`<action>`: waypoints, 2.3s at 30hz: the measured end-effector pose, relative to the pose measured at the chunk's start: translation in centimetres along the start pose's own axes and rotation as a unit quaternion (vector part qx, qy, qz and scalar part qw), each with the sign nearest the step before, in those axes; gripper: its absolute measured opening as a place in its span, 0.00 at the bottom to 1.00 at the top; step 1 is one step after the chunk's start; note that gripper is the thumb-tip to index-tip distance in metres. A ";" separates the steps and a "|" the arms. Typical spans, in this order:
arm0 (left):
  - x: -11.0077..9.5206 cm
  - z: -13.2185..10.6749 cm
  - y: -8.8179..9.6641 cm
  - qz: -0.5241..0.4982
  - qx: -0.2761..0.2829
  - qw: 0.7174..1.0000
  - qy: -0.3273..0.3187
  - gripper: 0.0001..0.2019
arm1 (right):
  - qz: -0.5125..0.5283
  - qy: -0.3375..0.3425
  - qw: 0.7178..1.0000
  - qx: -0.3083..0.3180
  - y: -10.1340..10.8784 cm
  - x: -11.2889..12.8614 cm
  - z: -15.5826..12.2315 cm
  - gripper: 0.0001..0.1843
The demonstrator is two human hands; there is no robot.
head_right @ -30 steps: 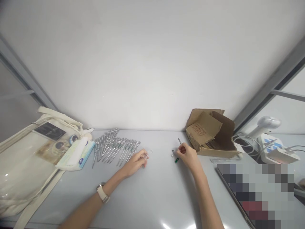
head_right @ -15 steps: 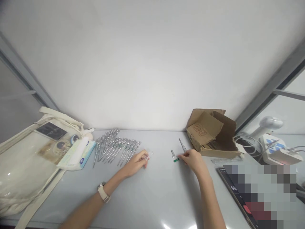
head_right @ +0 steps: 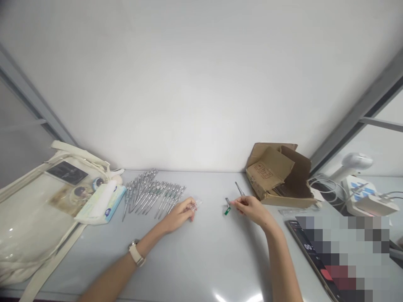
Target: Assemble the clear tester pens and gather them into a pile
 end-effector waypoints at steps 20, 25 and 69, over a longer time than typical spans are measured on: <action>0.1 0.7 1.1 -0.098 -0.099 0.990 0.018 0.14 | 0.267 0.109 0.957 -0.029 -9.0 4.5 2.9 0.24; 0.7 0.9 1.7 -0.037 -0.150 0.988 0.011 0.12 | 0.347 0.108 0.930 -0.054 -8.7 3.3 3.6 0.23; 0.3 0.6 1.5 0.035 -0.135 0.990 -0.003 0.12 | 0.242 0.153 0.957 0.047 -8.8 4.1 3.3 0.22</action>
Point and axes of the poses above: each hand's wrist, its own z-axis towards the middle knuckle, its own y-axis out of the back of the hand, x = y × z, the point moved 3 cm from there along z, towards the middle knuckle, and after that the axes turned 9 degrees about x, right-handed, at the moved point
